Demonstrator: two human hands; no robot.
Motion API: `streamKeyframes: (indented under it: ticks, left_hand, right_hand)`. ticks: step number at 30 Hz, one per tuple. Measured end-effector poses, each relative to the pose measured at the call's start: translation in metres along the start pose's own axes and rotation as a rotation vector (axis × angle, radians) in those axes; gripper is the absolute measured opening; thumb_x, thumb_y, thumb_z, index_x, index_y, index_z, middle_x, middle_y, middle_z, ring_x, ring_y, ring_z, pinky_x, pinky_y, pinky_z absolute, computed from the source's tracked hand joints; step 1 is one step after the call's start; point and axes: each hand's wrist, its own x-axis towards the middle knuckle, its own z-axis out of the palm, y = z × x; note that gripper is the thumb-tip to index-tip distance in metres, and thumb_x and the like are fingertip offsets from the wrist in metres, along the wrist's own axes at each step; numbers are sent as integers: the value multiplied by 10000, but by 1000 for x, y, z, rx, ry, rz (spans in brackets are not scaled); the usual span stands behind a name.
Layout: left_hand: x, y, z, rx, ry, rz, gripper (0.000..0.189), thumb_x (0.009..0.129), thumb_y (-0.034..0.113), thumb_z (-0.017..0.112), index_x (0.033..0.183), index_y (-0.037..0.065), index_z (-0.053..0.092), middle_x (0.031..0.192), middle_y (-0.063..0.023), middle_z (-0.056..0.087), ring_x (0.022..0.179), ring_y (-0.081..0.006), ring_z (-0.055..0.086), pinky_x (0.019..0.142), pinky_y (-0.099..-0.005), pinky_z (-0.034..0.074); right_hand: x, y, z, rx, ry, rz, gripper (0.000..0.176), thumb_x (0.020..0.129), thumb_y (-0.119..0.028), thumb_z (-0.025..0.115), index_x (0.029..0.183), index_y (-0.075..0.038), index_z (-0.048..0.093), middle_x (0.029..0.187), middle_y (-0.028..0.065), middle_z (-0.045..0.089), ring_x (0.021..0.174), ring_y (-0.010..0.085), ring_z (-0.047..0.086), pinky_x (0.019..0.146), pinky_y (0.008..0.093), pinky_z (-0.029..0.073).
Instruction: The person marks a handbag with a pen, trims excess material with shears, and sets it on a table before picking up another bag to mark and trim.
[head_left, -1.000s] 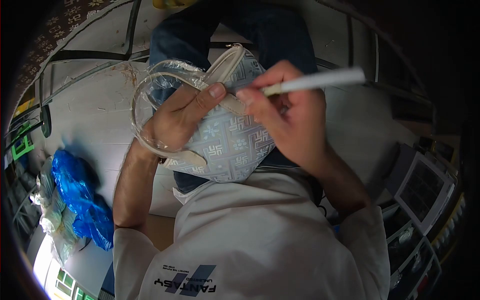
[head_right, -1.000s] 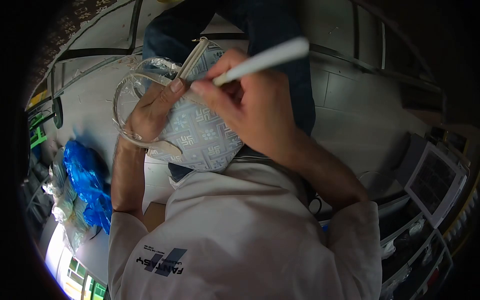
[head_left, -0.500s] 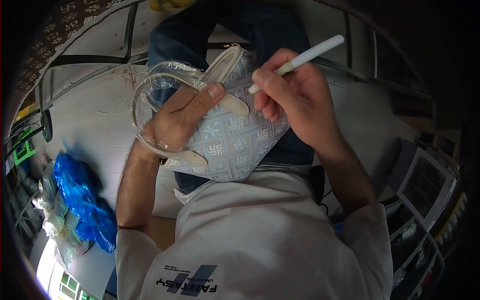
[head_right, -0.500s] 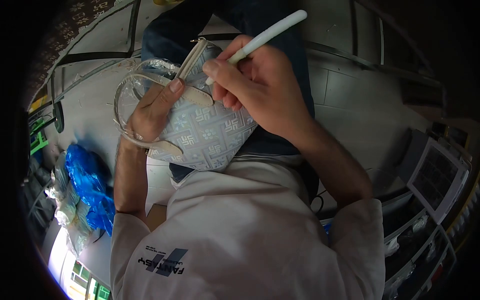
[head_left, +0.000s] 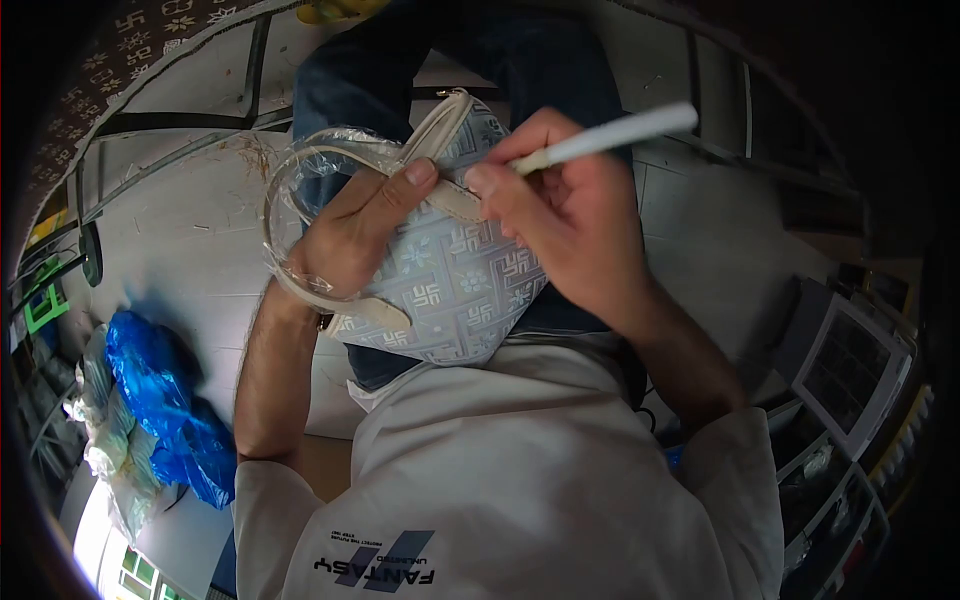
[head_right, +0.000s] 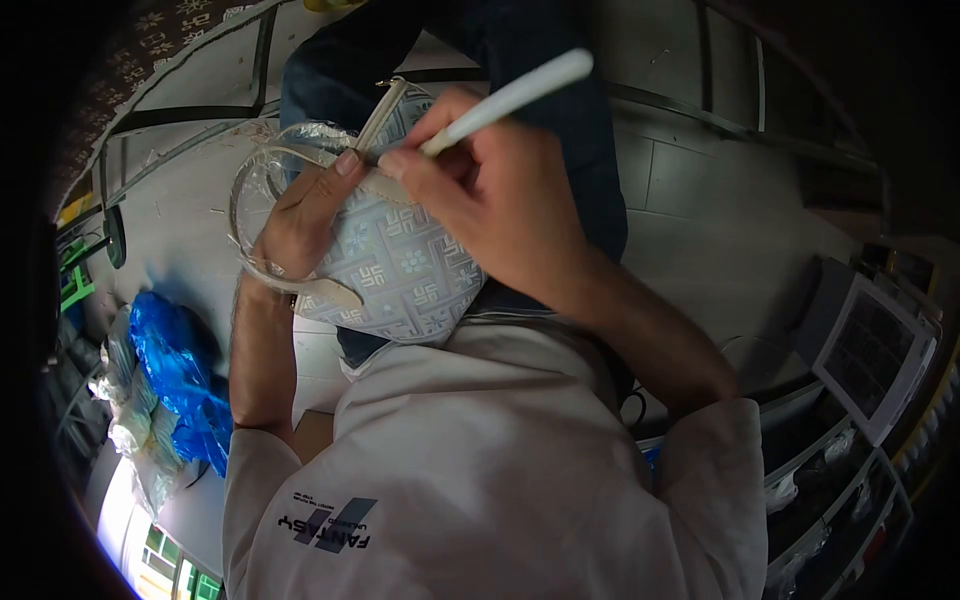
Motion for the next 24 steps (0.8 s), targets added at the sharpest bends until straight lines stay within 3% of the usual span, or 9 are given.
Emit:
streamKeyframes:
  ticks: [1, 5, 7, 11, 13, 15, 16, 19, 24]
  left_hand:
    - [0, 1, -2, -87, -43, -30, 364, 1084, 220, 403, 1203, -54, 611, 987, -130, 669, 890, -160, 640, 784, -280, 517]
    - [-1, 6, -1, 42, -58, 119, 375, 1080, 244, 414, 1181, -50, 622, 965, -123, 671, 850, -155, 631, 741, -280, 509]
    - [-2, 6, -3, 20, -30, -71, 393, 1074, 277, 420, 1193, -34, 630, 1016, -58, 654, 928, -108, 575, 827, -261, 464]
    - [0, 17, -1, -229, -14, -297, 391, 1073, 276, 426, 1200, -36, 625, 1011, -50, 643, 934, -104, 559, 844, -263, 454]
    - [-2, 9, -4, 35, -55, -125, 411, 1069, 293, 431, 1217, -42, 617, 1033, -48, 641, 943, -103, 556, 865, -265, 448]
    - [0, 13, -1, -27, -43, -203, 423, 1069, 298, 422, 1225, -46, 614, 1041, -52, 644, 955, -106, 564, 870, -264, 451]
    - [0, 15, 3, -96, -34, -282, 436, 1069, 303, 414, 1233, -49, 611, 1049, -56, 647, 967, -108, 571, 875, -264, 454]
    - [1, 17, 3, -286, -3, -278, 428, 1070, 293, 407, 1223, -47, 616, 1058, -66, 654, 996, -113, 580, 890, -258, 454]
    - [3, 12, 0, -356, -80, -256, 425, 1070, 289, 403, 1214, -47, 619, 1071, -81, 661, 1008, -119, 585, 901, -261, 454]
  right_hand:
    - [4, -11, -7, 143, -25, 133, 140, 920, -102, 702, 892, -11, 600, 690, 32, 647, 591, 42, 605, 517, 208, 476]
    - [1, -7, -5, 174, -92, 96, 158, 917, -111, 713, 900, 3, 604, 677, 34, 653, 597, 41, 614, 515, 195, 480]
    - [0, 0, 0, 75, -70, 0, 174, 910, -124, 727, 907, 4, 610, 664, 25, 648, 603, 35, 613, 523, 192, 483]
    - [0, -6, 0, 79, -55, 78, 199, 883, -135, 756, 902, -2, 609, 654, 39, 639, 589, 61, 616, 523, 207, 489]
    - [-2, -4, -1, -426, -24, -294, 221, 856, -138, 777, 878, -18, 592, 623, 51, 602, 555, 103, 609, 514, 231, 485]
    - [0, 17, 15, -619, 147, -841, 240, 836, -138, 788, 845, -33, 573, 592, 52, 551, 523, 131, 587, 501, 250, 474]
    - [0, 16, 12, -639, 97, -787, 232, 849, -130, 775, 827, -42, 562, 580, 45, 520, 506, 125, 563, 488, 254, 459]
    - [1, 1, 3, -36, -87, 19, 134, 919, -43, 686, 881, -13, 561, 688, 22, 605, 603, 44, 554, 519, 199, 429]
    - [4, -7, 0, 120, -124, 100, 121, 932, -56, 674, 906, -18, 563, 698, 22, 610, 598, 34, 549, 529, 187, 427]
